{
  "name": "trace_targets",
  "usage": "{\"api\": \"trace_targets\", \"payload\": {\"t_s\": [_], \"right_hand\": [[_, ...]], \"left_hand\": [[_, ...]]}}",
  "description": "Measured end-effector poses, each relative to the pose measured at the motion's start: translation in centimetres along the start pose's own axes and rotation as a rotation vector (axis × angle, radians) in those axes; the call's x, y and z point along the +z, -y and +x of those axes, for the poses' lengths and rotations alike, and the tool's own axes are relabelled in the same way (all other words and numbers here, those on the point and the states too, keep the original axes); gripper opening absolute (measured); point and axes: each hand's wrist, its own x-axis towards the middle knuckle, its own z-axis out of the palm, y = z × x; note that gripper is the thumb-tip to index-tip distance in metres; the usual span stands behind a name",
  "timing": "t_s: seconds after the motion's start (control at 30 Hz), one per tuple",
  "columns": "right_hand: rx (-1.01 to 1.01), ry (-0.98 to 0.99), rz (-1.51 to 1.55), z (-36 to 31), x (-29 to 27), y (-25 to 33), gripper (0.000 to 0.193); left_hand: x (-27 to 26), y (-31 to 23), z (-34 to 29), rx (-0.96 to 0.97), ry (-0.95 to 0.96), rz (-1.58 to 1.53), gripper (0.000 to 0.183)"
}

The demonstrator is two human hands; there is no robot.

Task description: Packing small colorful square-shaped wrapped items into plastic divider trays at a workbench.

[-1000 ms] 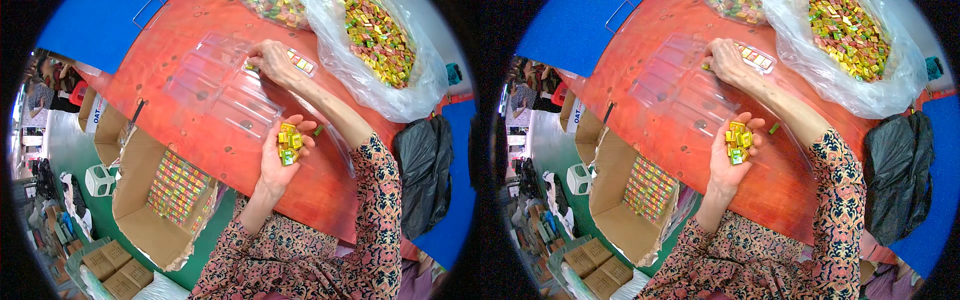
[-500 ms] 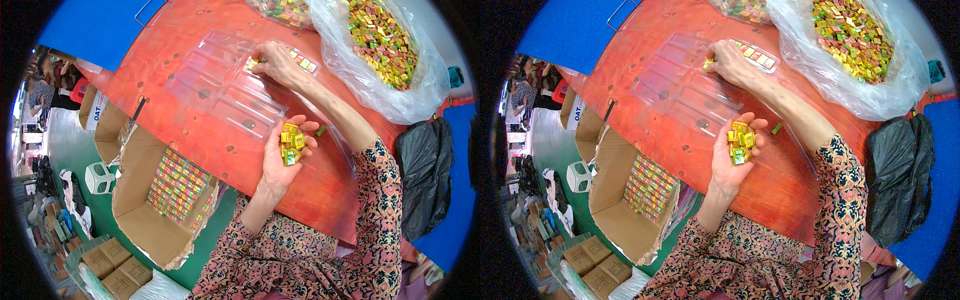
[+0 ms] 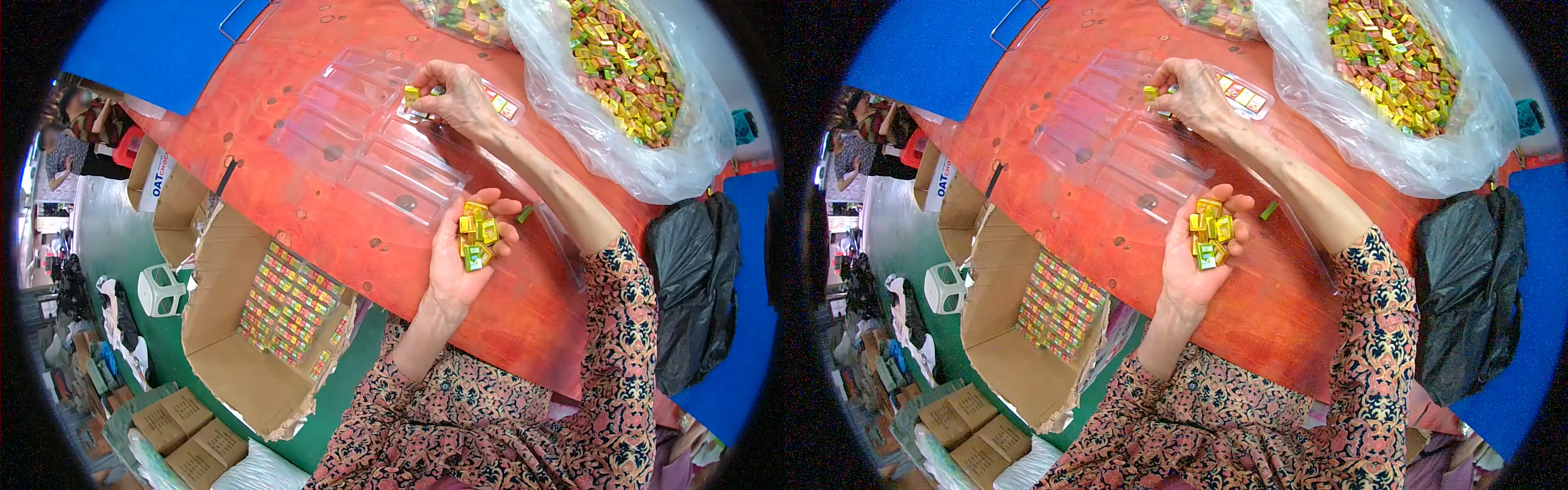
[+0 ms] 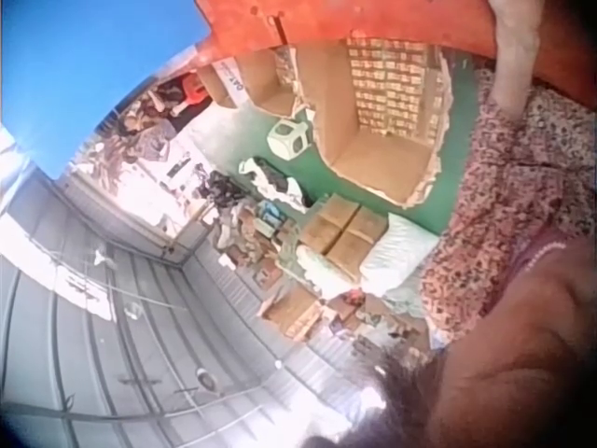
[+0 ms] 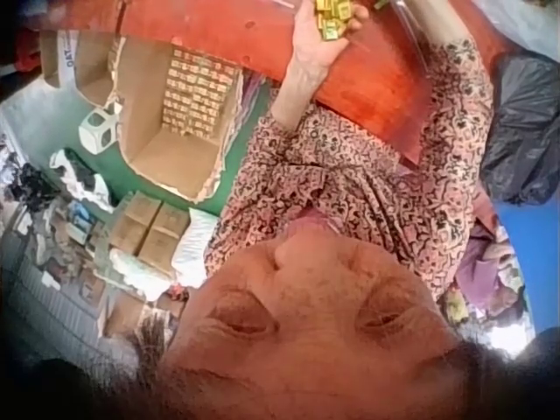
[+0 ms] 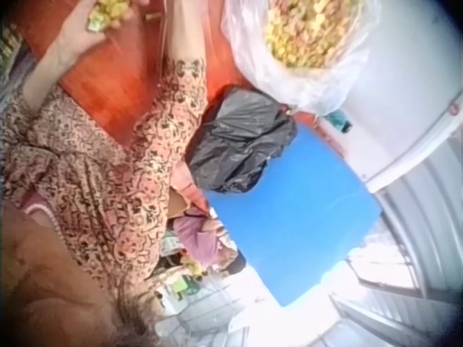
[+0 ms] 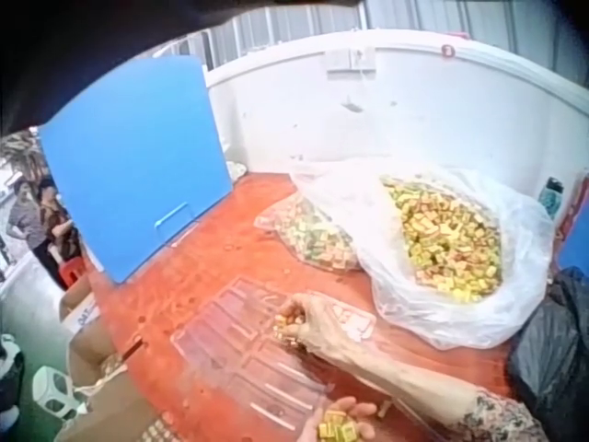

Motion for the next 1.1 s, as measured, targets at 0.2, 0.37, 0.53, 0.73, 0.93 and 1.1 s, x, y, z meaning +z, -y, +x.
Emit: {"api": "trace_targets", "payload": {"t_s": [0.2,0.37,0.53,0.73,0.93,1.1], "right_hand": [[0.006,0.078,0.011,0.0,-0.4,0.0,0.014],[-0.282,0.107,-0.388,1.2,-0.5,0.5,0.012],[-0.618,0.03,-0.569,2.3,0.3,-0.8,0.013],[-0.624,0.191,-0.491,3.0,1.2,-0.3,0.007],[-0.448,0.342,-0.351,4.2,1.5,-1.3,0.006],[-0.489,0.31,-0.305,4.0,1.4,-1.2,0.011]], "left_hand": [[-0.1,0.0,0.1,-0.005,0.013,-0.011,0.042],[0.0,-0.1,-0.1,-0.003,0.009,-0.011,0.042],[0.3,0.2,0.0,-0.029,-0.048,0.038,0.04],[0.0,-0.3,-0.3,-0.024,-0.043,0.018,0.039],[0.1,0.0,-0.1,-0.028,-0.01,-0.028,0.042],[0.1,0.0,-0.1,-0.026,-0.004,-0.04,0.041]]}}
